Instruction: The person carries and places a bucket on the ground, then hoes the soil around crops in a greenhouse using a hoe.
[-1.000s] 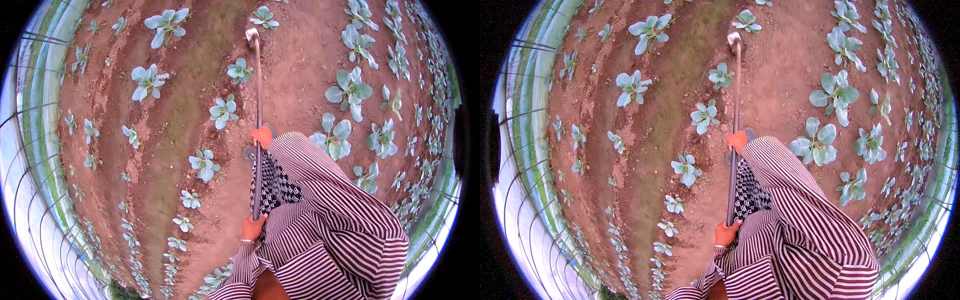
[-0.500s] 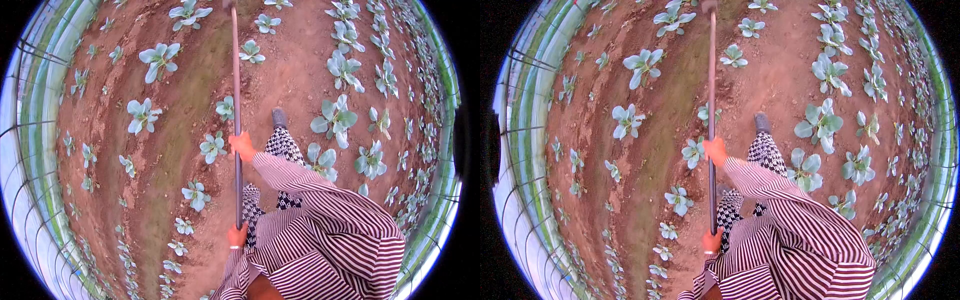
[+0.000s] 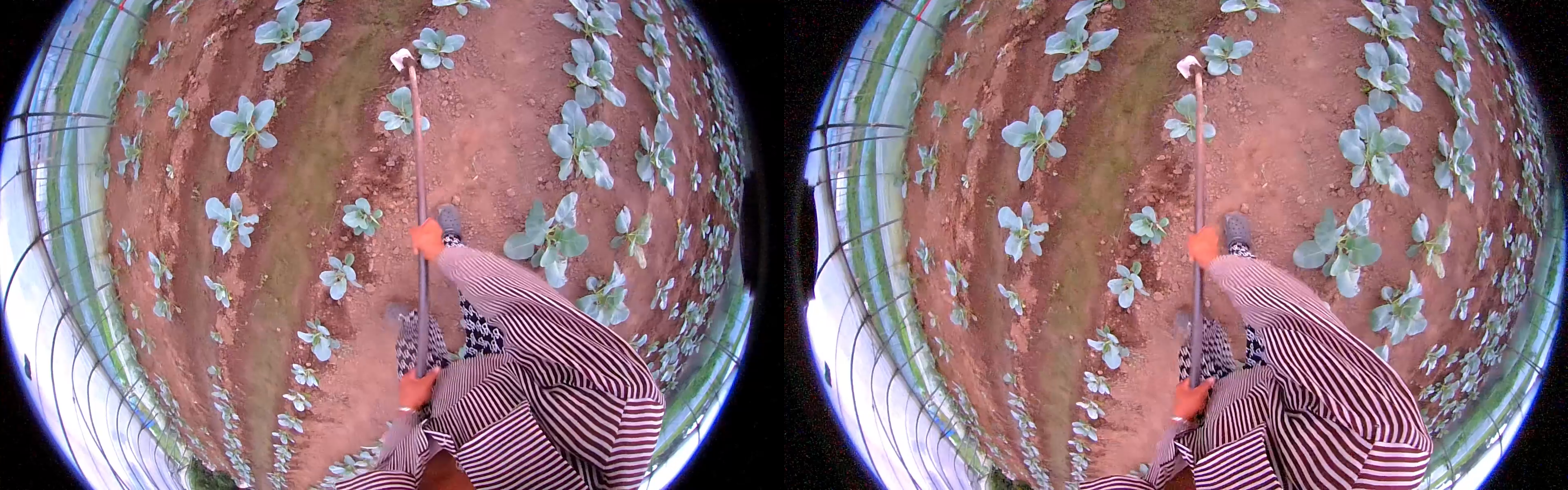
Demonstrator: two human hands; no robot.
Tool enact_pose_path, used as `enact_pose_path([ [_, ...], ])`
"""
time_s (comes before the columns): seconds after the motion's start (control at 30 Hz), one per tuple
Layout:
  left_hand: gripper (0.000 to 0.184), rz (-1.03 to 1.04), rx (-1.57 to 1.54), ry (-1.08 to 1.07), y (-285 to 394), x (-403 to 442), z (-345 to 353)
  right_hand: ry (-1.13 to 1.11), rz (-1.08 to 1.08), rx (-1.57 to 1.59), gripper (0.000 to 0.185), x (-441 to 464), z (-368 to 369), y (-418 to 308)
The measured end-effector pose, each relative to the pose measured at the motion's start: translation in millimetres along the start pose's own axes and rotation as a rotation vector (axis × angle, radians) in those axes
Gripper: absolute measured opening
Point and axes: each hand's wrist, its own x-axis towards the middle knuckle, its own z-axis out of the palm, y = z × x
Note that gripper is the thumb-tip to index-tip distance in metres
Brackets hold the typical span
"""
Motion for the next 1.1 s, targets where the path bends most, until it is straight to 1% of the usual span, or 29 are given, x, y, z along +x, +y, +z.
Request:
enact_pose_path([
  [0.07,0.043,-0.101,0.144,-0.063,8,-40,-36,0.082,0.014,-0.079,0.031,-38,18,4],
  [0.13,0.043,0.049,0.132,0.04,-30,-67,-39,0.046,0.135,0.161,0.02,-36,72,73],
  [0.2,0.043,0.016,0.081,0.083,-59,-74,-32,-0.008,0.138,0.155,0.019,-57,71,67],
  [0.23,0.044,-0.061,0.065,0.108,-37,-82,-35,-0.034,0.141,0.151,0.02,-65,69,61],
  [0.27,0.045,-0.156,0.135,0.049,-24,-76,-40,-0.017,0.087,0.261,0.02,-66,68,53],
  [0.33,0.047,-0.169,0.376,0.089,-21,-46,-32,0.021,-0.032,0.465,0.02,-45,58,25],
  [0.37,0.048,-0.015,0.213,0.126,28,-52,-38,0.081,-0.122,0.329,0.019,-30,50,13],
  [0.4,0.047,-0.033,0.202,0.126,33,-33,-30,0.141,-0.214,0.193,0.019,-11,41,-2],
  [0.43,0.046,0.076,0.134,0.116,23,-6,-18,0.135,-0.186,0.134,0.02,18,36,-10],
  [0.47,0.046,0.106,0.024,0.072,52,-2,-20,0.131,-0.156,0.072,0.022,46,30,-13],
  [0.53,0.047,0.12,0.04,0.048,58,24,-7,-0.085,-0.277,0.174,0.022,64,0,-11],
  [0.57,0.046,0.102,0.091,0.014,51,20,-6,-0.197,-0.336,0.231,0.023,63,-10,-5],
  [0.63,0.045,0.082,0.192,-0.041,36,13,-10,-0.159,-0.33,-0.165,0.025,58,-1,33],
  [0.7,0.045,0.068,0.164,0.005,17,-10,-23,-0.158,-0.259,-0.141,0.025,43,19,66],
  [0.73,0.045,0.057,0.147,0.017,2,-31,-28,-0.183,-0.183,0.075,0.023,24,28,83],
  [0.77,0.045,0.008,0.174,0.006,-9,-48,-35,-0.154,-0.022,0.274,0.02,-14,31,78],
  [0.8,0.045,-0.029,0.201,0.003,-19,-57,-38,-0.124,0.127,0.477,0.019,-46,31,56],
  [0.9,0.044,0.038,0.218,0.127,-69,-40,-25,-0.106,0.177,0.665,0.018,-65,38,35],
  [0.93,0.042,0.02,0.253,0.119,-34,-48,-38,-0.11,0.101,0.658,0.017,-64,37,23],
  [1.0,0.042,-0.012,0.229,0.162,5,-43,-44,-0.118,-0.044,0.632,0.014,-55,29,-9],
  [1.07,0.04,0.065,0.141,0.202,19,-24,-39,-0.195,-0.049,0.733,0.014,-52,11,-58],
  [1.1,0.038,0.181,0.08,0.277,22,-10,-31,-0.182,-0.094,0.696,0.015,-51,-2,-85],
])
